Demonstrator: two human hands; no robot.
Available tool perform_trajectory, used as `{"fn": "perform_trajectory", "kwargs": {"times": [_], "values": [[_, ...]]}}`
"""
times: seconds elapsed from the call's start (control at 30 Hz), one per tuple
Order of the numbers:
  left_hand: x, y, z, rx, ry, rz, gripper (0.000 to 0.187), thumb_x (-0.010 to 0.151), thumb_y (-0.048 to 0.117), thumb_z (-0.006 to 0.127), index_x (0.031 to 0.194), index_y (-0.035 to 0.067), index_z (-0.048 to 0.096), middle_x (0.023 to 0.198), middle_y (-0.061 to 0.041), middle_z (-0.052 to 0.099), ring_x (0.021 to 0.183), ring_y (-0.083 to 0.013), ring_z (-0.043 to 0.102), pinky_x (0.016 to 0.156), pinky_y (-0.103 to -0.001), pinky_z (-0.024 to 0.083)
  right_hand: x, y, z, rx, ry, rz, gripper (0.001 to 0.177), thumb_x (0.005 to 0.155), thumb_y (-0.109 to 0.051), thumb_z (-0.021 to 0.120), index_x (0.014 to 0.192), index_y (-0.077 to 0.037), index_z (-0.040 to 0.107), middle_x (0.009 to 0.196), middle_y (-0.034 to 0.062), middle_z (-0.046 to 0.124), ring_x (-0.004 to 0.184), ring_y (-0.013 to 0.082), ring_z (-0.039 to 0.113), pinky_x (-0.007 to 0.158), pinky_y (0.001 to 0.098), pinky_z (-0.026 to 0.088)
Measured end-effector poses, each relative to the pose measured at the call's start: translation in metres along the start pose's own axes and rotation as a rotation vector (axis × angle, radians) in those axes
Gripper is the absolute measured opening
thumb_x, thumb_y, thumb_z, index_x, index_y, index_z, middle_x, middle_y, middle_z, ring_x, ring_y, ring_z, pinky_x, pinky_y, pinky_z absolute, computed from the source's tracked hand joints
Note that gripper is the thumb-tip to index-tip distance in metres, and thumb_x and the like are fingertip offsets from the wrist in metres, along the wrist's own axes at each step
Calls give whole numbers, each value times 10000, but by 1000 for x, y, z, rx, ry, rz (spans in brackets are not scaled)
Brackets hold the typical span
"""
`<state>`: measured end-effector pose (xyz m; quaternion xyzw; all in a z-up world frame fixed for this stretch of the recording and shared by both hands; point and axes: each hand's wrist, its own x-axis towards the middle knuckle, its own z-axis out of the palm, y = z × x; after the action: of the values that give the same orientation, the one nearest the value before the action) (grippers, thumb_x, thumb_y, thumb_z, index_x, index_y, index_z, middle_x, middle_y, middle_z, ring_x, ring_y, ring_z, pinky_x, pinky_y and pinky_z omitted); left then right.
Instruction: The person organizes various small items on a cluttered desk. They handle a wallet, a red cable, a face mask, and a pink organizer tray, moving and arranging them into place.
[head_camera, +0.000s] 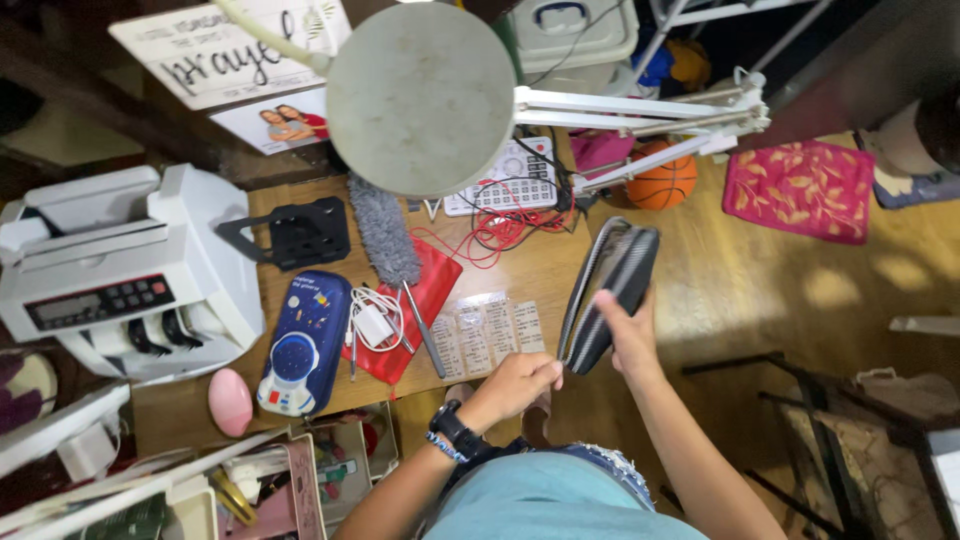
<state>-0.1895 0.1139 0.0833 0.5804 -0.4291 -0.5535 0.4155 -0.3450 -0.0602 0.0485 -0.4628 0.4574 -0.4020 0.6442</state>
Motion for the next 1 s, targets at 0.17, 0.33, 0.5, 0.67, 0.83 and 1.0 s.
{"fn": "perform_trajectory", "kwargs": {"times": [0.17, 0.33, 0.5, 0.67, 0.83, 1.0], "values": [[2, 1, 6, -500, -69, -253, 324, 1060, 306, 529, 897, 60, 661, 603, 73, 487, 509, -44, 411, 489, -224, 341, -27, -13, 8, -294, -39, -230, 896, 823, -230, 833, 1533, -15, 331, 1371, 158, 559, 1227, 245, 579, 1060, 376, 483], [3, 15, -19, -876, -26, -221, 307, 1052, 321, 523, 872, 84, 599, 568, 98, 392, 442, -31, 323, 450, -223, 277, -58, -26, 10, -642, -237, -459, 1215, 658, -287, 916, 1588, -1, 188, 1425, 242, 507, 1289, 362, 550, 1074, 448, 448], [-1, 21, -61, -808, -27, -259, 309, 1040, 332, 517, 887, 74, 589, 564, 78, 394, 422, -43, 312, 428, -236, 255, -76, -33, 10, -838, -341, -681, 1276, 586, -320, 953, 1577, -35, 202, 1433, 290, 468, 1265, 467, 516, 1032, 512, 453], [14, -14, -76, -961, -80, -445, 334, 1063, 355, 469, 932, 78, 603, 592, 76, 443, 443, -61, 350, 446, -239, 292, -75, -41, -1, -1110, -601, -1013, 1129, 515, -267, 917, 1504, -217, 375, 1288, 191, 550, 1175, 390, 549, 969, 530, 422], [29, -50, -99, -110, 220, -339, 584, 1079, 468, 408, 871, 21, 722, 720, -107, 724, 571, -190, 665, 541, -302, 511, -62, -37, 7, -1284, -675, -854, 1114, 532, -287, 912, 1516, -269, 390, 1264, 163, 569, 1152, 363, 564, 935, 516, 425], [17, -73, -144, 1153, 497, -525, 460, 984, 450, 544, 892, 64, 778, 922, -194, 755, 879, -379, 741, 742, -494, 589, -30, -13, 29, -1481, -312, -529, 1245, 535, -460, 933, 1583, -288, 282, 1291, 170, 560, 1163, 373, 556, 921, 549, 426]]}}
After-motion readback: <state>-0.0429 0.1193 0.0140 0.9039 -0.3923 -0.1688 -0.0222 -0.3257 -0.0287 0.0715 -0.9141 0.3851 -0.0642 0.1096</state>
